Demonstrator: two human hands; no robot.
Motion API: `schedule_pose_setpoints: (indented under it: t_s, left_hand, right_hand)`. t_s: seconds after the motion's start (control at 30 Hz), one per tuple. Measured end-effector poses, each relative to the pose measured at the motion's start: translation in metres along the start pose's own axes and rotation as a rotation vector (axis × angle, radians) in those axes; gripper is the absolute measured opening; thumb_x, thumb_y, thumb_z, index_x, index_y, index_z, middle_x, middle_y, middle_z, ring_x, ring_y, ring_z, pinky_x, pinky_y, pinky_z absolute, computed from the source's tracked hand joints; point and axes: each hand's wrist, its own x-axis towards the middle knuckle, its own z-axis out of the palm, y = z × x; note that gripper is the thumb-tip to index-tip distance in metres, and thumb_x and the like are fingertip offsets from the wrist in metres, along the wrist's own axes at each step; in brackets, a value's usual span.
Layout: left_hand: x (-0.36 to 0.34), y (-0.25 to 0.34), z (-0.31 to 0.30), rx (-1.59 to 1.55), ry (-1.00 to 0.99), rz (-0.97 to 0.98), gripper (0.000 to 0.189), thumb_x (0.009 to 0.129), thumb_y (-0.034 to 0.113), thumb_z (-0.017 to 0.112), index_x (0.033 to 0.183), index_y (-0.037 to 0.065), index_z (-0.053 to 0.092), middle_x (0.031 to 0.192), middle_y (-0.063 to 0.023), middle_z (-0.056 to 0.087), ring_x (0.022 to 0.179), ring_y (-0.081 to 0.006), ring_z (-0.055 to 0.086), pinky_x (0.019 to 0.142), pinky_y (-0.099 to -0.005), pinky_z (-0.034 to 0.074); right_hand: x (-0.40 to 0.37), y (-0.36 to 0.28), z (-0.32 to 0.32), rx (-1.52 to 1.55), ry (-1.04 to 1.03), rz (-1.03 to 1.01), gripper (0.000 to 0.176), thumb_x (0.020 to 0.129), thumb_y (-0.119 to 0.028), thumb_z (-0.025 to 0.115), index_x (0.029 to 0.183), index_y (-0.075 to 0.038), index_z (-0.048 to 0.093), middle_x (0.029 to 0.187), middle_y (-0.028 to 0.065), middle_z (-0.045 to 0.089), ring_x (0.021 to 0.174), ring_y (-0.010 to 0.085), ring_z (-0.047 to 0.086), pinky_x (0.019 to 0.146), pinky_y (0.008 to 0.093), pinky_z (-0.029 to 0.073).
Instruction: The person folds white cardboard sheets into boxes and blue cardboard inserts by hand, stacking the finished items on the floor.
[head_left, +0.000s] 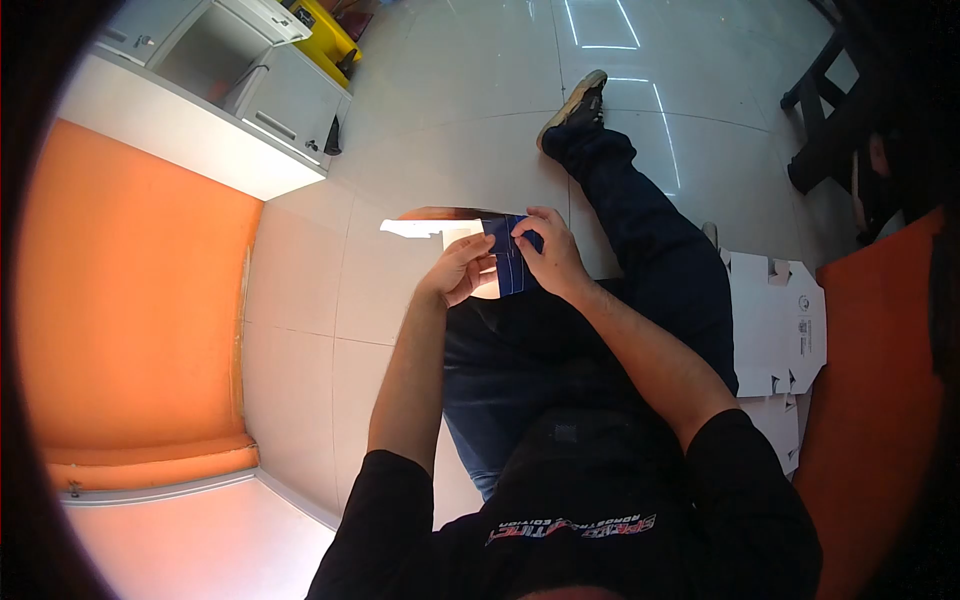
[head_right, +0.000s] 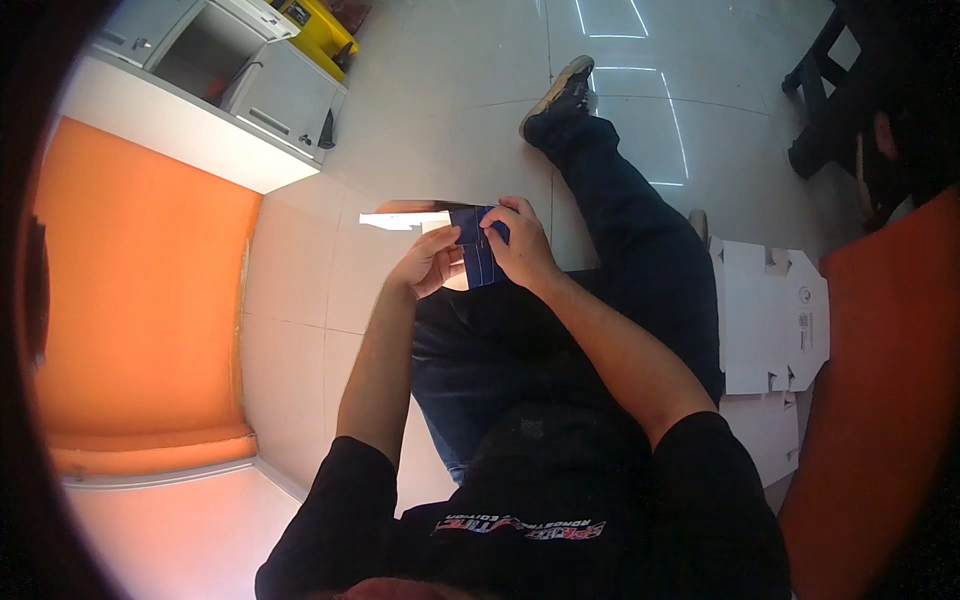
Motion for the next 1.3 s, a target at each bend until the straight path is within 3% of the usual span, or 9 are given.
schedule_pose_setpoints:
  t_s: [0.13,0.37,0.77,0.83,1.0,1.07,1.23,1.3]
  left_hand:
    - [-0.002,-0.002,-0.008,-0.068,-0.168,-0.128,0.028,0.101,0.03,0.072,0.118,0.01,0.062,0.107,-0.0006,0.07,0.1,-0.0124,0.068,0.091,-0.0331,0.056]
    - [-0.001,-0.007,0.002,0.018,-0.254,-0.027,0.033,0.102,0.028,0.07,0.129,0.011,0.06,0.116,-0.0012,0.07,0.108,-0.0136,0.067,0.096,-0.0373,0.055]
    - [-0.005,-0.008,0.001,-0.057,-0.148,-0.036,0.026,0.102,0.021,0.069,0.125,0.012,0.062,0.11,0.0007,0.071,0.102,-0.0137,0.068,0.097,-0.0404,0.056]
    - [-0.006,-0.009,0.005,0.028,-0.079,0.137,0.023,0.102,0.015,0.069,0.124,0.01,0.064,0.112,-0.0004,0.072,0.099,-0.0117,0.07,0.091,-0.0364,0.059]
    - [-0.009,-0.006,0.031,0.146,0.096,0.267,0.019,0.101,0.011,0.07,0.119,0.008,0.068,0.113,-0.0004,0.072,0.093,-0.0087,0.07,0.08,-0.0325,0.065]
    - [-0.011,-0.01,0.041,0.161,0.182,0.306,0.015,0.099,0.011,0.072,0.114,0.007,0.07,0.107,0.0001,0.073,0.09,-0.0078,0.07,0.076,-0.0333,0.066]
    - [-0.008,-0.012,0.057,0.22,0.193,0.363,0.022,0.099,0.01,0.072,0.12,0.004,0.07,0.115,-0.0034,0.074,0.094,-0.0101,0.071,0.078,-0.0315,0.066]
    - [-0.01,-0.01,0.062,0.286,0.177,0.377,0.025,0.1,0.008,0.07,0.124,0.0,0.068,0.106,-0.0063,0.076,0.091,-0.0112,0.071,0.08,-0.031,0.065]
  right_hand:
    - [0.001,-0.002,-0.001,0.026,-0.004,-0.003,0.015,0.087,-0.003,0.072,0.101,-0.008,0.07,0.128,0.024,0.06,0.122,0.0428,0.061,0.102,0.0454,0.051]
    - [0.001,-0.007,-0.002,0.064,-0.015,-0.018,0.018,0.085,0.0,0.073,0.102,-0.007,0.07,0.128,0.0237,0.061,0.122,0.0422,0.061,0.102,0.0453,0.051]
    - [0.0,-0.008,-0.001,0.06,-0.014,-0.035,0.022,0.084,0.002,0.071,0.104,-0.008,0.07,0.127,0.0215,0.061,0.121,0.0414,0.061,0.102,0.0447,0.051]
    - [-0.001,-0.007,0.0,0.07,0.004,-0.052,0.022,0.085,0.002,0.071,0.104,-0.008,0.069,0.127,0.0214,0.06,0.122,0.0409,0.06,0.102,0.0442,0.05]
    - [0.0,0.002,0.0,0.102,0.0,-0.057,0.024,0.087,0.005,0.069,0.107,-0.008,0.068,0.13,0.0179,0.058,0.124,0.0356,0.06,0.102,0.0401,0.049]
    - [-0.003,0.01,0.004,0.132,0.012,-0.03,0.033,0.09,0.007,0.066,0.119,-0.009,0.071,0.134,0.0157,0.058,0.13,0.0329,0.057,0.107,0.0381,0.046]
    - [-0.002,0.001,0.007,0.29,0.024,-0.004,0.038,0.094,0.001,0.065,0.128,-0.012,0.073,0.131,0.0138,0.057,0.129,0.0312,0.056,0.108,0.0398,0.048]
    - [0.002,0.0,0.007,0.368,0.009,-0.008,0.038,0.095,-0.001,0.065,0.13,-0.014,0.073,0.131,0.0133,0.057,0.129,0.0299,0.056,0.108,0.0387,0.047]
